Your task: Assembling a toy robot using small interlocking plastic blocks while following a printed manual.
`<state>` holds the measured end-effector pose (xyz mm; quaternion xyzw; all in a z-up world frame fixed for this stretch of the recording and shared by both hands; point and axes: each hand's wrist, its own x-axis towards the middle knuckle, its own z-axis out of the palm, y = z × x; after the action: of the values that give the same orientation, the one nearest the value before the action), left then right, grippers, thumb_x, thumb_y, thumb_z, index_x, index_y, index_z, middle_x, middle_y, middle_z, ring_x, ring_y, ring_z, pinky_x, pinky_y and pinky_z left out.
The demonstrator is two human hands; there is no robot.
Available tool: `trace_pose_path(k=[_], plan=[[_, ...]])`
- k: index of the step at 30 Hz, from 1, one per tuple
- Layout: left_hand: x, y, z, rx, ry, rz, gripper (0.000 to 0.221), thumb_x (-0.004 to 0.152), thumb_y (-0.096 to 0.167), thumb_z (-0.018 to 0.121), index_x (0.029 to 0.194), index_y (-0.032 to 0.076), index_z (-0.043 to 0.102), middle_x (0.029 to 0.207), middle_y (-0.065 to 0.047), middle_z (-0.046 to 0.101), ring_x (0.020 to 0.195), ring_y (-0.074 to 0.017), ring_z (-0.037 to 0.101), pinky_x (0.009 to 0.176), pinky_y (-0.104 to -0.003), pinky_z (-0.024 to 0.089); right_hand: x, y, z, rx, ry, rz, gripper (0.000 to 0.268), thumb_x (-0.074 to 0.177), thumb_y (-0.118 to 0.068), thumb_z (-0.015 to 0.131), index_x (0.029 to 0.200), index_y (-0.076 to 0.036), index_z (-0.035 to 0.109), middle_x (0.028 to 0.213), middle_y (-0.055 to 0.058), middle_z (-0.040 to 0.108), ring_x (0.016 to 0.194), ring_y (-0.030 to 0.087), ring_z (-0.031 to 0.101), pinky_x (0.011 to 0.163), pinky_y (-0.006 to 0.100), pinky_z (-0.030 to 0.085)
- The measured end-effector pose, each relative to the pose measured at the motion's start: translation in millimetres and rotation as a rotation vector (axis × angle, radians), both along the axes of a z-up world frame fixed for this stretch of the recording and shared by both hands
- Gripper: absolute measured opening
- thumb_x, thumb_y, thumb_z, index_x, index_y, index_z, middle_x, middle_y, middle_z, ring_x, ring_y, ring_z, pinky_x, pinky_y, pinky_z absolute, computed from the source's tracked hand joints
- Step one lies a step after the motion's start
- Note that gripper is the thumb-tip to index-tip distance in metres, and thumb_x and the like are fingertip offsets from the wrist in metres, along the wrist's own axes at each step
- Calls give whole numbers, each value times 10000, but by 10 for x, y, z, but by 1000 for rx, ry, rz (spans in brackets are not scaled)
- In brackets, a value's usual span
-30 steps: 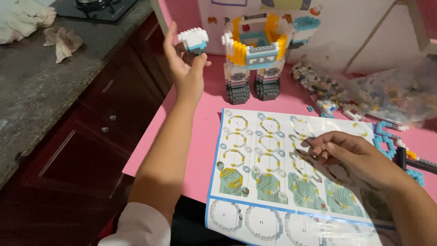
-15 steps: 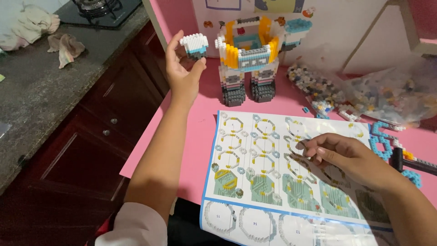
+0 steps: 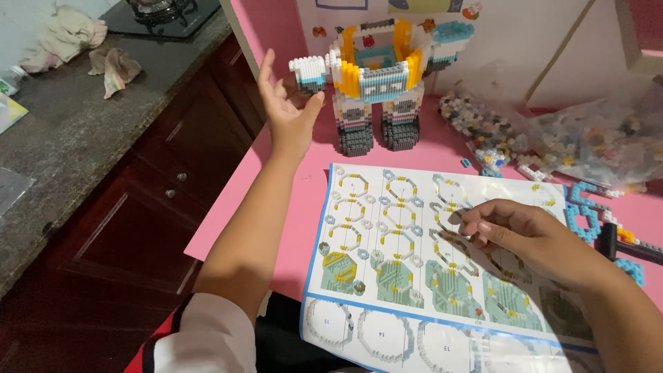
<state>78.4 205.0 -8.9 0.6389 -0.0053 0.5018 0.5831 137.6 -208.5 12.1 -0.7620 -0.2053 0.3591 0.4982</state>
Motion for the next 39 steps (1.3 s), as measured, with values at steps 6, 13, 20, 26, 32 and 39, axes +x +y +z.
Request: trace_pose_path(k=[6, 13, 20, 26, 32, 39], plan=[[-20, -110, 66, -79, 16, -17, 879, 962, -114, 777, 1617, 248, 318, 1353, -175, 640, 1039, -204, 717, 970, -330, 638, -19, -1, 50, -8, 6, 15, 269, 987, -149, 664, 1091, 36, 829, 1234, 127, 835, 909, 253, 701, 855, 388, 554], [30, -11, -1, -20, -13, 46, 850, 950, -147, 789, 1589, 232, 377, 1752, -134, 247, 1228, -209, 583, 957, -295, 679, -32, -8, 46, 3, 10, 17, 260, 992, -148, 666, 1073, 37, 829, 1214, 122, 833, 896, 241, 694, 852, 381, 556], [6, -22, 33, -19, 81, 146, 856, 953, -75, 820, 1597, 265, 370, 1790, -127, 216, 1682, -460, 102, 1049, -301, 540, -11, -26, -3, 35, 16, 54, 266, 1012, -147, 669, 1120, 46, 817, 916, 190, 766, 777, 255, 648, 708, 393, 499], [17, -9, 1, -13, 74, 137, 868, 966, -64, 828, 1613, 260, 349, 1812, -81, 185, 1700, -514, 84, 997, -271, 542, -43, -13, 47, 5, 29, 46, 282, 1024, -143, 662, 1177, 36, 817, 846, 194, 718, 736, 262, 628, 676, 387, 475], [36, 1, -17, -40, 77, 147, 902, 958, -90, 834, 1621, 284, 350, 1819, -43, 179, 1708, -495, 97, 986, -256, 513, 5, -30, -42, 3, -12, 43, 225, 1003, -155, 670, 1052, 16, 808, 1039, 181, 828, 1124, 202, 697, 888, 405, 528], [15, -1, 9, -22, 45, 148, 884, 947, -104, 829, 1608, 269, 377, 1795, -52, 217, 1677, -473, 202, 1130, -359, 543, 43, -68, -117, 15, -106, 101, 211, 1009, -197, 683, 1020, -41, 825, 827, 140, 779, 1468, 151, 716, 1064, 409, 532]])
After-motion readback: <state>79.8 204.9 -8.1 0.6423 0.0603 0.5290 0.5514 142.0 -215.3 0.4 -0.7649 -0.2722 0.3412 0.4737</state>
